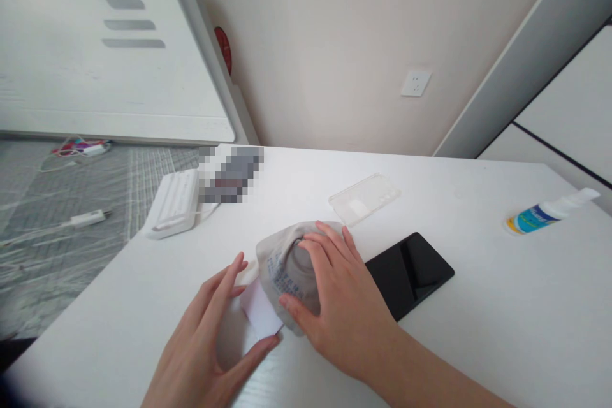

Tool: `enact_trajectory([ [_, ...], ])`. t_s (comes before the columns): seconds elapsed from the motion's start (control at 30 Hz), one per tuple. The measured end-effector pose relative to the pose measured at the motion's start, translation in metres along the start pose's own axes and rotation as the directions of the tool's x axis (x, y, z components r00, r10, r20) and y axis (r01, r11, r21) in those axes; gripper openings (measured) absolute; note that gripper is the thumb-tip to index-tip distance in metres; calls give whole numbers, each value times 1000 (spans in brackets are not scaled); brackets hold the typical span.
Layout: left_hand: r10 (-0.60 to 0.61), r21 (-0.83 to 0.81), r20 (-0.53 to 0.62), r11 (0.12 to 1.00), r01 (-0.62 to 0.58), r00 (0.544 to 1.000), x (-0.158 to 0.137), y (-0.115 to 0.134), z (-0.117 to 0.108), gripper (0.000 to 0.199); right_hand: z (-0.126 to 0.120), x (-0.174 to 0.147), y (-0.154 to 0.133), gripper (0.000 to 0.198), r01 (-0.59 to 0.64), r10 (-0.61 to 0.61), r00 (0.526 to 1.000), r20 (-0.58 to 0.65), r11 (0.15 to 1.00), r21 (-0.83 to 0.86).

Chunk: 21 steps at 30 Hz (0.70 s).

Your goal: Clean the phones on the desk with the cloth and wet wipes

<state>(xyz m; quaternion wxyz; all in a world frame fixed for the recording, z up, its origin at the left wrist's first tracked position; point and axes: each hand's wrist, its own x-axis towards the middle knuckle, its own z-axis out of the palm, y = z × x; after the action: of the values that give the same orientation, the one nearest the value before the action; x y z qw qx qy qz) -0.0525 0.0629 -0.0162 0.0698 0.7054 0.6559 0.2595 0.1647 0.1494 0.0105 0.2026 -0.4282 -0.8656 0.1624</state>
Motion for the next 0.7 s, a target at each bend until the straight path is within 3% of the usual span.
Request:
enact_trajectory([
  [0.23,-11,-4,6,1000,11,1000,0,-1,1,90,-5,-4,-2,37,-70,72,997,-28,995,71],
  [0.37,-2,-11,23,1000,2,1000,0,-2,1,91,-8,-7,-8,29,119,-139,985,104,977,177],
  [0.47,8,-21,26,1000,-7,1000,0,-2,-1,91,-4,-9,-9,46,237,-258,950,175,963,130],
  [0.6,-4,-13,-1,1000,4,1000,-1,0,-2,88,5,-8,-2,84,166,-154,977,148,983,-74],
  [0.7,-6,-9,-3,1000,6,1000,-1,0,-1,85,7,-8,1,85,118,-105,988,114,987,-106],
])
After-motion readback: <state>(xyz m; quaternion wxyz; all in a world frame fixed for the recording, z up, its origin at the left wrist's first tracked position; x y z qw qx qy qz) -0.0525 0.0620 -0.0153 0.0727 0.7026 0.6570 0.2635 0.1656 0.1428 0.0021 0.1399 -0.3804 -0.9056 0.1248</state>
